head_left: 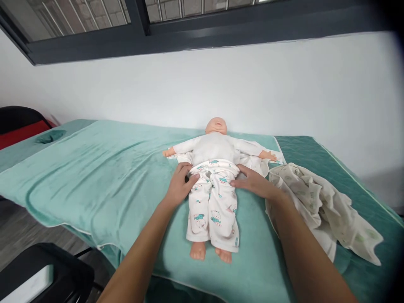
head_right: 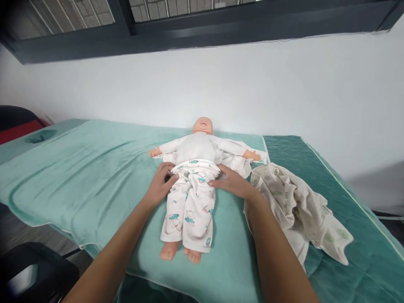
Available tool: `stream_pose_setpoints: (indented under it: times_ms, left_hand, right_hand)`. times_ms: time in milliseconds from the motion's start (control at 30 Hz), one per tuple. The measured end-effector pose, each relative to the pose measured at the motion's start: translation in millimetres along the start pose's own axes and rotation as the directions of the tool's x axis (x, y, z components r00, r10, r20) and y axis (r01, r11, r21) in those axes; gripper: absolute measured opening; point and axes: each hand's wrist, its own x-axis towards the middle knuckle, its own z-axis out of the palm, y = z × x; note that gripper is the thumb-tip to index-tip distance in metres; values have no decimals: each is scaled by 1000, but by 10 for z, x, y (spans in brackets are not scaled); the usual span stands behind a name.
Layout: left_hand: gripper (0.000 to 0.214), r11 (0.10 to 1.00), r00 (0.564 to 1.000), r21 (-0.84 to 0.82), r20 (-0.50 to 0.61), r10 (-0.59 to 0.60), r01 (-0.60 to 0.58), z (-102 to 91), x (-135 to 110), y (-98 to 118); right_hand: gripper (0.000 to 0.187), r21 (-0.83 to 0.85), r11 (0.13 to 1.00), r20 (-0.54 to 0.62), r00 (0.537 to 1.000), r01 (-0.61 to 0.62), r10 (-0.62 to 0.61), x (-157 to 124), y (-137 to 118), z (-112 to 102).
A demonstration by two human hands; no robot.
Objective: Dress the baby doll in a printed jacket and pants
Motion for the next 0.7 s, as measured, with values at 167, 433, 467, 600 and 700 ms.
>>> stream_pose_setpoints:
  times_ms: [167,433,467,600,700]
  left_hand:
    - [14,996,996,-83,-75,-42,36,104,60,84]
    - [13,998,989,-48,-146,24,-31,261,433,100]
    - [13,998,989,-54,-148,24,-32,279,473,90]
    - [13,998,986,-69,-169,-2,-10,326,558,73]
    - [13,997,983,-72,-182,-26,14,322,502,113]
  right_hand:
    - [45,-58,996,-129,990,-61,53,19,-31,45]
    - [43,-143,981,-437,897,-135,59,169,13,149]
    - [44,-159,979,-472,881,-130,40,185,26,163]
    - [42,-199,971,-531,848,-130,5,221,78,218]
    - [42,-192,972,-501,865,-137,23,214,105,228]
